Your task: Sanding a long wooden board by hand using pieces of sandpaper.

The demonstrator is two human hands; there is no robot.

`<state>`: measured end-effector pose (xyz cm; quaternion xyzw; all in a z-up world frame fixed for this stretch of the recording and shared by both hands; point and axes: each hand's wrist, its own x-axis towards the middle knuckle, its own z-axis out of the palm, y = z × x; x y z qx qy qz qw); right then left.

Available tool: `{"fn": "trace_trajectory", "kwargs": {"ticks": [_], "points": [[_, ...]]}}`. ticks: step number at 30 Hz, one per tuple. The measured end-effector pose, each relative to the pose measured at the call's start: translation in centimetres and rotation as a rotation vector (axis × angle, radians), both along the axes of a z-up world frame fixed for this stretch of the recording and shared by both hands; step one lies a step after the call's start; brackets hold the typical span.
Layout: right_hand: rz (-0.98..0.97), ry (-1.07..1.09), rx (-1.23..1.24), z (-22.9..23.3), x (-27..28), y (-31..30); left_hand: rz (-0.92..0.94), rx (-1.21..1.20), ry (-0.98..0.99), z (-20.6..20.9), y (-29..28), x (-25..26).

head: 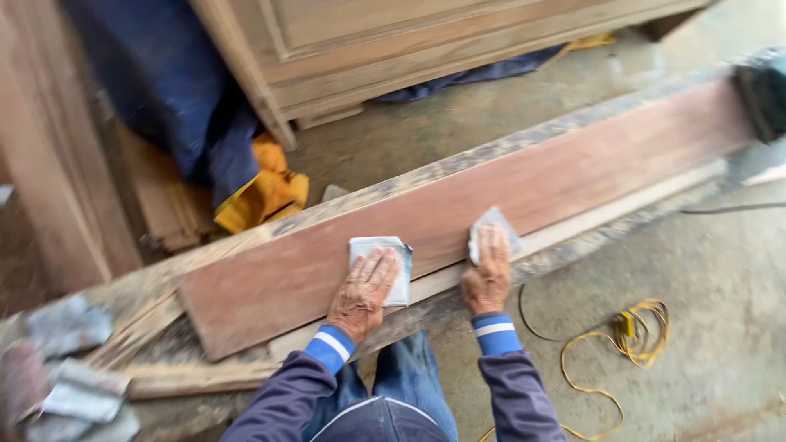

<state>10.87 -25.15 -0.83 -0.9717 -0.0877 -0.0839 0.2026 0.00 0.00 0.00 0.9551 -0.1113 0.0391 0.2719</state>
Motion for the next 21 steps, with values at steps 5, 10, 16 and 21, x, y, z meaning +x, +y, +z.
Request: {"fn": "trace_trajectory", "kwargs": {"ticks": [5, 10, 16, 21], "points": [[0.113, -0.034, -0.070, 0.9, 2.1, -5.5, -0.202, 0.135, 0.095, 2.2, 0.2, 3.6], [-0.062, -0.056, -0.242, -2.1, 7.7, -15.2, -0.094, 0.235, 0.104, 0.7, -0.8, 6.2], [-0.247, 0.141, 0.087, -0.1, 7.8, -10.4, -0.175, 0.246, 0.022, 0.5, -10.2, 17.7], [0.151, -0.101, -0.002, 1.4, 11.1, -15.1, -0.204, 0.212, 0.027, -0.2, -12.4, 20.0]]}}
